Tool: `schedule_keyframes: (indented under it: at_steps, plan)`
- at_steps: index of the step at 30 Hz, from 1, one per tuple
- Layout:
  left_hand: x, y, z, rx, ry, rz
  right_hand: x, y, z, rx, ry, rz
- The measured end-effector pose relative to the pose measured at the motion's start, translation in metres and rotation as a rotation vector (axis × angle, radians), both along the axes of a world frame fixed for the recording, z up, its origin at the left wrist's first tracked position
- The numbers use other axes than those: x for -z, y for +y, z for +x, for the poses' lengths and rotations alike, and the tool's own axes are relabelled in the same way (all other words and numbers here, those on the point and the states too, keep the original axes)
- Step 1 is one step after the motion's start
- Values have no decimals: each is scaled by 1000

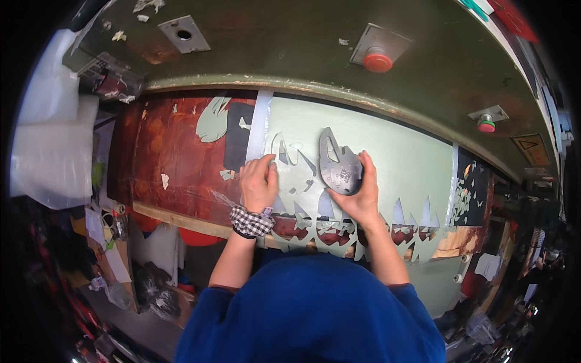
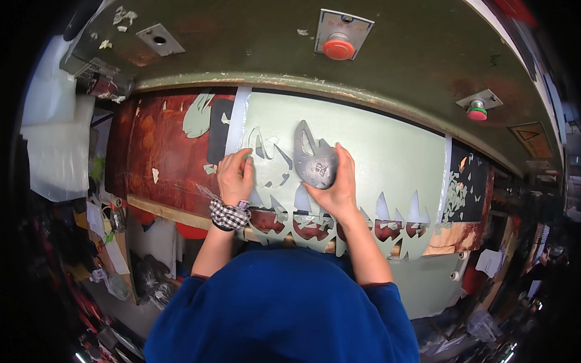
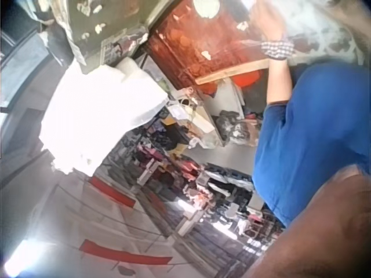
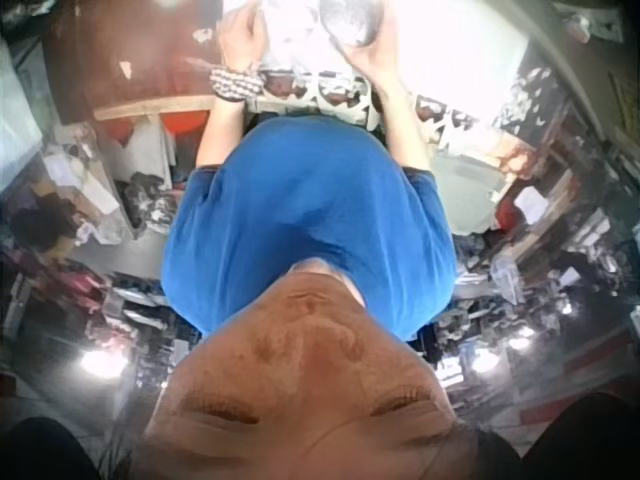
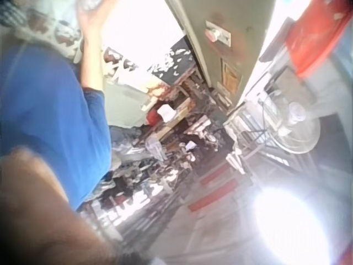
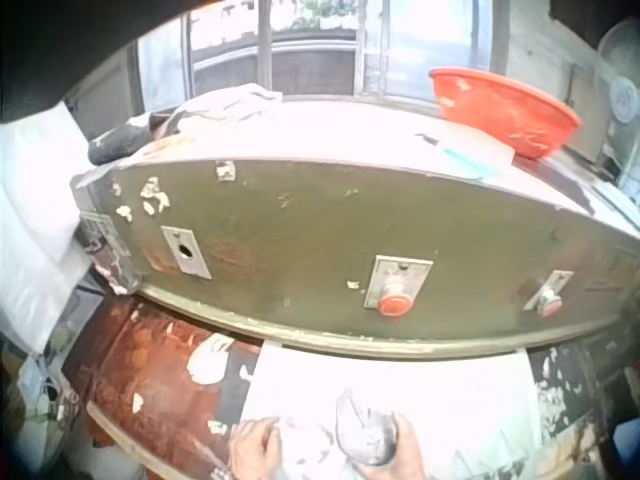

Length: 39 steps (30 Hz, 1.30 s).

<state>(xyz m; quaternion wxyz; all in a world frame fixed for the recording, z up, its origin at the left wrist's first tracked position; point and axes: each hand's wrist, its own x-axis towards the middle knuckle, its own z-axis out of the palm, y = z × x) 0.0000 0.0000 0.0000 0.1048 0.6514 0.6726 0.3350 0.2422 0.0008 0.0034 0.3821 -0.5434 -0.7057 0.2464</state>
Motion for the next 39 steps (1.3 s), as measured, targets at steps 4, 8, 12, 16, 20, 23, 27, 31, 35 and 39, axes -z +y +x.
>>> schedule_keyframes:
  at_steps: [4,8,12,16,20,23,27,31,35,39]
  plan:
    - [10,-75,6,12,-58,106,-2,-75,5,-23,-76,63]
    - [10,-2,1,-41,-211,113,-13,-7,30,117,-7,64]
    - [9,37,-8,-189,-82,233,-52,64,117,613,178,326]
    - [12,-7,-4,-238,49,51,-86,84,181,826,-193,451]
    - [20,20,5,-260,-137,-31,-79,109,172,865,-174,501]
    - [16,45,5,-260,-150,-9,-79,114,168,756,95,517]
    - [11,57,4,-271,-138,-17,-68,93,195,796,-274,467]
    - [14,40,7,-269,-52,139,-22,40,237,979,-229,198]
    - [18,26,7,-213,171,27,31,-7,263,988,138,21]
    - [17,20,-2,-142,94,-38,51,-22,272,905,98,4]
